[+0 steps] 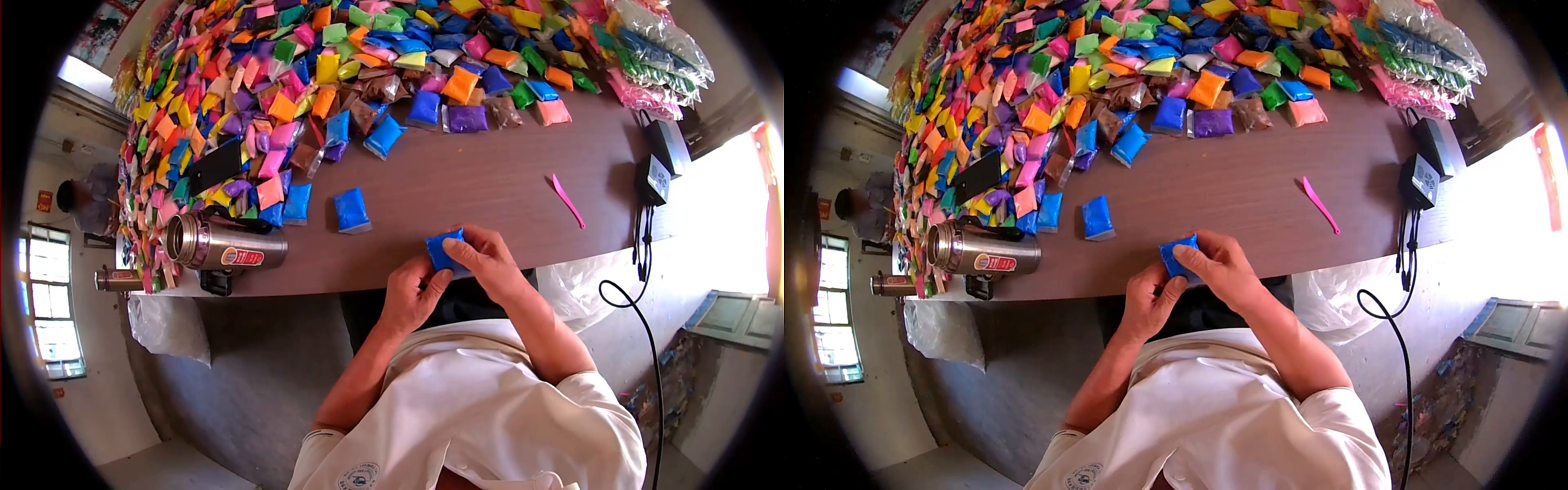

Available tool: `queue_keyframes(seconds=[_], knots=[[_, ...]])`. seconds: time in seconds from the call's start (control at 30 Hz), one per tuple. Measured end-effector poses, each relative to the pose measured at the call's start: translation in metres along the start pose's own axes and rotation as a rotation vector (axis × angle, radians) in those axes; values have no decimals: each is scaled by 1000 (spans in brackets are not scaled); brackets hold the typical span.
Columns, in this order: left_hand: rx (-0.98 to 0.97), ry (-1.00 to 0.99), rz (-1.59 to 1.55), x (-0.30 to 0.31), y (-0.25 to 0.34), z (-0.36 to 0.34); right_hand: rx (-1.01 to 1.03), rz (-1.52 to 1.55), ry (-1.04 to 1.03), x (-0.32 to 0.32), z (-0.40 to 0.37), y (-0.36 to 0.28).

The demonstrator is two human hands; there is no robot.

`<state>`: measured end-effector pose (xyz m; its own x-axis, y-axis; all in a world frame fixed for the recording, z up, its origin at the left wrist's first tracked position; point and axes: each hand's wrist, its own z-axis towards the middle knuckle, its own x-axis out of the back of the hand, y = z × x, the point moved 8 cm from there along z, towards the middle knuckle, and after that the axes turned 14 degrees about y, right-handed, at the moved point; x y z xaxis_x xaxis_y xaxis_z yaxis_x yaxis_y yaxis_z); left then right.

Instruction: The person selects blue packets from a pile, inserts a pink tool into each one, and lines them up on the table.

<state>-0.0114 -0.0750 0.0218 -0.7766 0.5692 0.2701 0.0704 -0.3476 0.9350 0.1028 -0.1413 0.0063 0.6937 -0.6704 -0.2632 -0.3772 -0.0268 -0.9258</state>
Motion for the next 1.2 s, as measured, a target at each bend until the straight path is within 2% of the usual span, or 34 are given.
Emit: queue_keyframes(seconds=[0.27,0.33,0.43,0.47,0.53,0.77,0.83,1.0,1.2], knots=[[-52,-2,123,-2,11,0,38,19,55,12,-3,-1],[-43,7,111,-2,10,0,-25,-71,54,18,-3,-5],[-37,13,114,-2,7,-1,-114,-5,42,29,1,6],[-40,15,132,-2,6,-1,-114,-5,44,29,2,3],[-44,17,124,-2,6,-1,-19,-150,-91,16,-2,-9],[-43,21,114,-2,6,-1,1,-150,-96,14,-4,-13],[-48,18,122,-2,7,-1,-38,-217,-173,11,-9,-11],[-73,18,131,-2,8,-1,-38,-224,-144,14,-8,-5],[-11,21,34,0,7,0,-15,-129,-137,11,-10,-6]])
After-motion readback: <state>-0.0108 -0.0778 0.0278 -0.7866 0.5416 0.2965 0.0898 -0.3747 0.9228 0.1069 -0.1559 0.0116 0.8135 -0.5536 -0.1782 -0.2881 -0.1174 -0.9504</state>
